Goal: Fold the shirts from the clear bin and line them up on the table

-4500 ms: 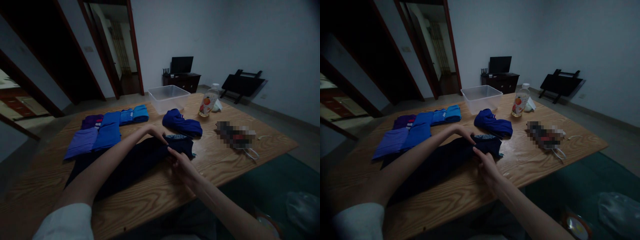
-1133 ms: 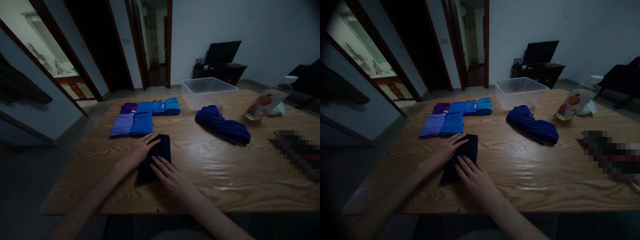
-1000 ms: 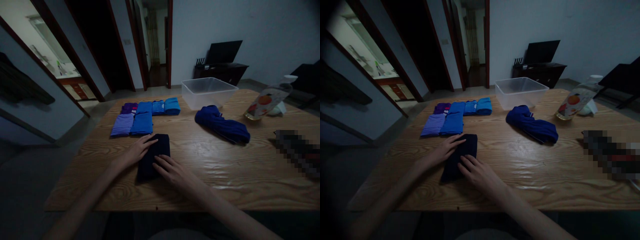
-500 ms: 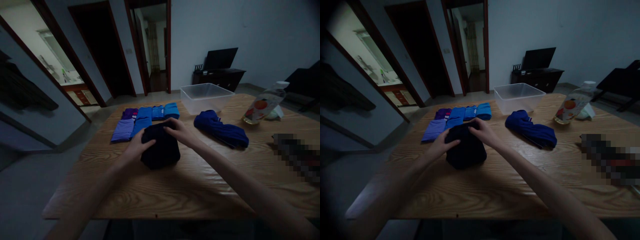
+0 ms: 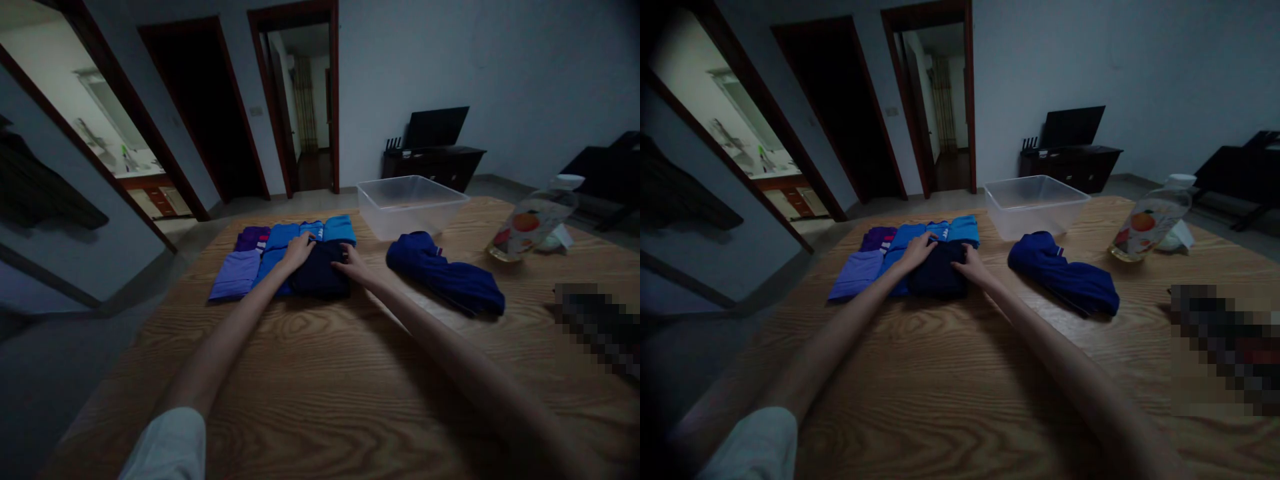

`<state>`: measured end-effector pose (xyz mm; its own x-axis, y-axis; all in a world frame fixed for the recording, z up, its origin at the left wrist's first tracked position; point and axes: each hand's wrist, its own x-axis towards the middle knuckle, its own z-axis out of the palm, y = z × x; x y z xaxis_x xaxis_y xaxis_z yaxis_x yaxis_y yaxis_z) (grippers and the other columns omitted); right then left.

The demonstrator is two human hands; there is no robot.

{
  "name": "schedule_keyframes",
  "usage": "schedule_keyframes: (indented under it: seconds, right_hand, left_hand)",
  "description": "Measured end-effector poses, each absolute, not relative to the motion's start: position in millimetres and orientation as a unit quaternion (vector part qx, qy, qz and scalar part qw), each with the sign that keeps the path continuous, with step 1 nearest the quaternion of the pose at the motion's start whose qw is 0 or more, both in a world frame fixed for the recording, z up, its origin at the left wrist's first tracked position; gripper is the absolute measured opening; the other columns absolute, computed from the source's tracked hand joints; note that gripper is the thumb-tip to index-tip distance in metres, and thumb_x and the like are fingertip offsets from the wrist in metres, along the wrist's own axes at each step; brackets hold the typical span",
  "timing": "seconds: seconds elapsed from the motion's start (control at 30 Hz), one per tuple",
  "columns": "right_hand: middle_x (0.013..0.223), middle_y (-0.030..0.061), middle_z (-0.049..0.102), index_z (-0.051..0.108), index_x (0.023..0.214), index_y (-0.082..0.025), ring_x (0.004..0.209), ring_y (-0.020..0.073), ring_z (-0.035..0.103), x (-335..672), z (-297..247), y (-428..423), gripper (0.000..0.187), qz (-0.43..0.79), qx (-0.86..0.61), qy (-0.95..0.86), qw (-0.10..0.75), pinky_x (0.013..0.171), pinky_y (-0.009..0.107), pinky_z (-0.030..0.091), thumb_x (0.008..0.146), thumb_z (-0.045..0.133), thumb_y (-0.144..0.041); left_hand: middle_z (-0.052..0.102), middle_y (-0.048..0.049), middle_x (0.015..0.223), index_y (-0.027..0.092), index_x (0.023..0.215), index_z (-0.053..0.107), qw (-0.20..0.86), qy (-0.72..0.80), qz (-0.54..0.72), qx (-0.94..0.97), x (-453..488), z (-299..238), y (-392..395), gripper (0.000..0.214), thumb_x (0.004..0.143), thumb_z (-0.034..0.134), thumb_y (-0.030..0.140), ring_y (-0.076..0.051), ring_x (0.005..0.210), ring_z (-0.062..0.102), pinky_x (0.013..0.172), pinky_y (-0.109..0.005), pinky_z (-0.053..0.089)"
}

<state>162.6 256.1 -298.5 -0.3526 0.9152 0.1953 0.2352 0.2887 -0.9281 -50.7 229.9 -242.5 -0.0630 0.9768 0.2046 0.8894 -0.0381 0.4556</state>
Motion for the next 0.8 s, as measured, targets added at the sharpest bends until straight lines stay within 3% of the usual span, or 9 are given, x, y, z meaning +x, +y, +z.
schedule_keyframes:
  seconds: [0.13, 0.23, 0.37, 0.5, 0.6, 0.67, 0.8]
  right_hand:
    - [0.153, 0.0173, 0.053, 0.048, 0.147, -0.019, 0.135, 0.0278, 0.058, 168, -300, 260, 0.065, 0.39, -0.405, -0.713, 0.419, 0.113, 0.047, 0.051, 0.084, 0.062, -0.021]
    - [0.154, 0.0193, 0.052, 0.047, 0.15, -0.017, 0.141, 0.0284, 0.054, 168, -301, 254, 0.059, 0.369, -0.4, -0.733, 0.408, 0.118, 0.049, 0.047, 0.093, 0.056, -0.028]
    - [0.169, 0.0246, 0.033, 0.038, 0.16, -0.014, 0.162, 0.0349, 0.027, 153, -315, 223, 0.071, 0.338, -0.414, -0.758, 0.373, 0.131, 0.058, 0.026, 0.098, 0.057, -0.04]
    - [0.176, 0.0281, 0.017, 0.021, 0.168, -0.008, 0.167, 0.0374, 0.011, 117, -326, 194, 0.078, 0.315, -0.443, -0.766, 0.344, 0.132, 0.061, 0.021, 0.102, 0.05, -0.035]
    - [0.174, 0.0309, 0.022, 0.024, 0.167, -0.002, 0.166, 0.0377, 0.017, 104, -318, 185, 0.073, 0.298, -0.446, -0.783, 0.315, 0.131, 0.059, 0.026, 0.104, 0.045, -0.032]
    - [0.171, 0.0318, 0.03, 0.035, 0.163, -0.001, 0.163, 0.038, 0.026, 118, -306, 182, 0.067, 0.28, -0.433, -0.805, 0.295, 0.13, 0.057, 0.029, 0.106, 0.044, -0.036]
    - [0.165, 0.023, 0.046, 0.058, 0.148, -0.011, 0.159, 0.0358, 0.035, 210, -276, 169, 0.053, 0.172, -0.394, -0.864, 0.262, 0.134, 0.058, 0.016, 0.1, 0.06, -0.033]
  left_hand:
    - [0.071, -0.0181, 0.137, 0.013, 0.136, 0.062, 0.075, 0.692, 0.239, 0.677, -43, -247, 238, 0.033, 0.109, 0.044, 0.019, -0.026, 0.13, 0.067, 0.112, -0.039, 0.05]
    - [0.063, -0.0242, 0.147, 0.007, 0.146, 0.055, 0.04, 0.686, 0.232, 0.689, -41, -243, 223, 0.042, 0.106, 0.045, 0.016, -0.031, 0.14, 0.059, 0.119, -0.045, 0.044]
    - [0.044, -0.0218, 0.168, 0.007, 0.152, 0.054, -0.024, 0.643, 0.225, 0.731, -36, -243, 182, 0.049, 0.106, 0.046, 0.023, -0.032, 0.164, 0.027, 0.134, -0.049, 0.019]
    - [0.049, -0.0217, 0.165, 0.005, 0.156, 0.053, -0.046, 0.639, 0.145, 0.754, -34, -264, 150, 0.057, 0.111, 0.034, 0.035, -0.031, 0.16, 0.038, 0.136, -0.05, 0.013]
    - [0.05, -0.0221, 0.163, 0.005, 0.157, 0.052, -0.035, 0.665, 0.105, 0.739, -40, -279, 142, 0.06, 0.111, 0.032, 0.037, -0.031, 0.156, 0.045, 0.136, -0.05, 0.016]
    - [0.049, -0.0216, 0.164, 0.006, 0.159, 0.051, -0.034, 0.667, 0.098, 0.738, -43, -284, 143, 0.062, 0.111, 0.032, 0.041, -0.031, 0.156, 0.045, 0.134, -0.05, 0.02]
    - [0.053, -0.021, 0.162, 0.007, 0.157, 0.052, -0.032, 0.665, 0.107, 0.739, -46, -287, 147, 0.066, 0.112, 0.029, 0.048, -0.032, 0.154, 0.048, 0.134, -0.053, 0.023]
